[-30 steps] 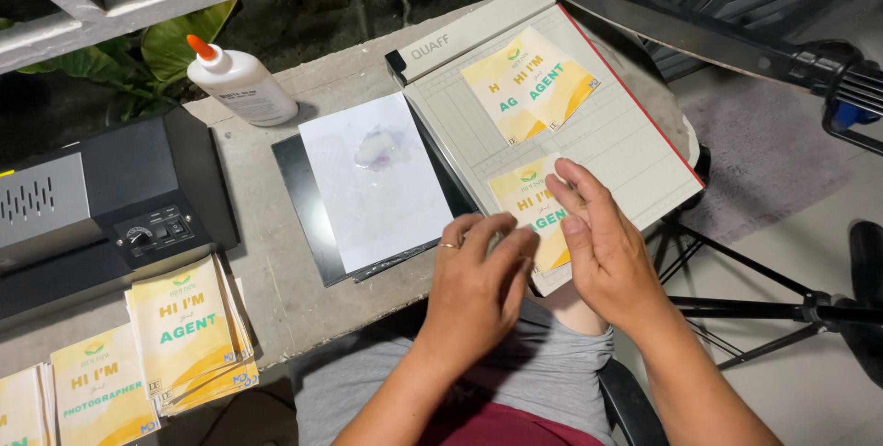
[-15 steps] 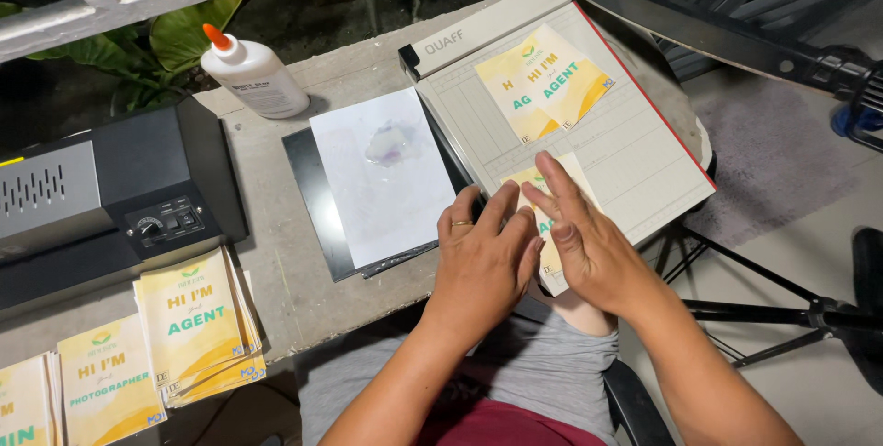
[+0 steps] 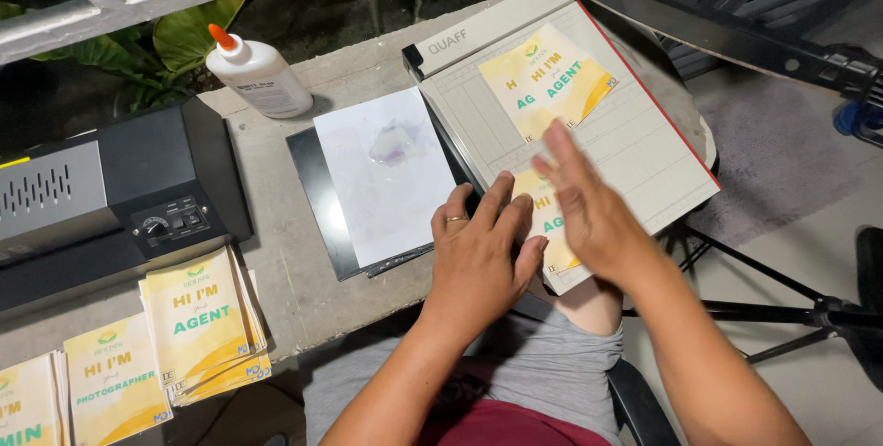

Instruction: The person peels a double-sided adhesive strip from a backing and applies it to the rear of a card, then presses it firmly with their hands.

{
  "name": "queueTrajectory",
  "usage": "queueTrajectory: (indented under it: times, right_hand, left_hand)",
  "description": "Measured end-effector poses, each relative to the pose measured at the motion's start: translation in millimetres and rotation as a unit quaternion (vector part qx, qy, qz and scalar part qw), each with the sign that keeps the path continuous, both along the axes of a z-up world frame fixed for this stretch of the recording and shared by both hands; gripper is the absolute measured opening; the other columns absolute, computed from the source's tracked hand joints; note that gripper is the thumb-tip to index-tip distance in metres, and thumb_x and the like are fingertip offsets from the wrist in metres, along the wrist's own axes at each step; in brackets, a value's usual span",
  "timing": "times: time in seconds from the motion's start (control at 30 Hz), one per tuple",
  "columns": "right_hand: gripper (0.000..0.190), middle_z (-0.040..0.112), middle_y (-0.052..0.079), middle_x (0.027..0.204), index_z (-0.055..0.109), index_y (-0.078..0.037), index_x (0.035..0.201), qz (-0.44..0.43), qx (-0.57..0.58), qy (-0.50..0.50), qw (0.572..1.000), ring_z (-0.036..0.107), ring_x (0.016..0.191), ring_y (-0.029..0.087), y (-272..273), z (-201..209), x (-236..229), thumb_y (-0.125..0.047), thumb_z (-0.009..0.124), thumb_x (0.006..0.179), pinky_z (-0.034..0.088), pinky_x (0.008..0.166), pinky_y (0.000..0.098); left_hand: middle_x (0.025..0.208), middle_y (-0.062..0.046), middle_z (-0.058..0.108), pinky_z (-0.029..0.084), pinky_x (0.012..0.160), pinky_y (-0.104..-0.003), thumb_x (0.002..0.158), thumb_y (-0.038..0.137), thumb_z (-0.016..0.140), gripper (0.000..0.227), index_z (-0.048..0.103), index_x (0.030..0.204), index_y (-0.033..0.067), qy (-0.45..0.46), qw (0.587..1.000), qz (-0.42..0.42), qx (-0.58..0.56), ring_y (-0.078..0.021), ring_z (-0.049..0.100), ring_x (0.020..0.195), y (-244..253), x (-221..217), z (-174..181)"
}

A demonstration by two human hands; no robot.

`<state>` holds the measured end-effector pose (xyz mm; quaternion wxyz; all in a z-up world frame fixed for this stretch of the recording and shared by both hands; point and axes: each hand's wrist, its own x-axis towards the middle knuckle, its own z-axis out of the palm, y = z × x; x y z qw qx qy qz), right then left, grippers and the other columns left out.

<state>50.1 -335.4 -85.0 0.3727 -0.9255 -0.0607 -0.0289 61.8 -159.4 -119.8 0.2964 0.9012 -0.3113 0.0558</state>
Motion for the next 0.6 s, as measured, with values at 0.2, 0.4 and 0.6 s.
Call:
queueTrajectory:
  times: [0.2,0.4,0.6]
  right_hand:
    - [0.090,0.024,0.031,0.164,0.001,-0.004,0.163,0.006,0.005,0.030,1.000,0.045,0.140,0.039,17,17,-6,-0.063,-0.005,0.095,0.027,0.120,0.0588]
    - [0.075,0.040,0.038,0.153,0.007,0.002,0.163,-0.051,-0.075,0.009,0.996,0.045,0.138,0.046,-12,15,3,-0.048,0.006,0.107,0.015,0.124,0.0574]
    - [0.077,0.039,0.024,0.160,0.008,-0.006,0.164,0.024,-0.023,0.004,0.999,0.045,0.142,0.035,12,-18,-15,-0.052,0.010,0.102,0.018,0.124,0.0530]
  left_hand:
    - [0.149,-0.009,0.050,0.032,0.102,-0.057,0.097,0.047,0.050,0.047,0.058,0.133,0.0188,0.001,1.000,0.000,0.005,-0.0469,0.040,0.132,-1,1,-5]
    - [0.149,-0.009,0.051,0.032,0.103,-0.057,0.097,0.047,0.049,0.047,0.059,0.133,0.0186,0.006,1.000,-0.003,0.006,-0.0467,0.040,0.132,0,1,-4]
    - [0.149,-0.008,0.050,0.033,0.102,-0.057,0.095,0.047,0.050,0.048,0.057,0.134,0.0204,-0.004,1.000,-0.001,0.013,-0.0462,0.040,0.132,0,2,-7]
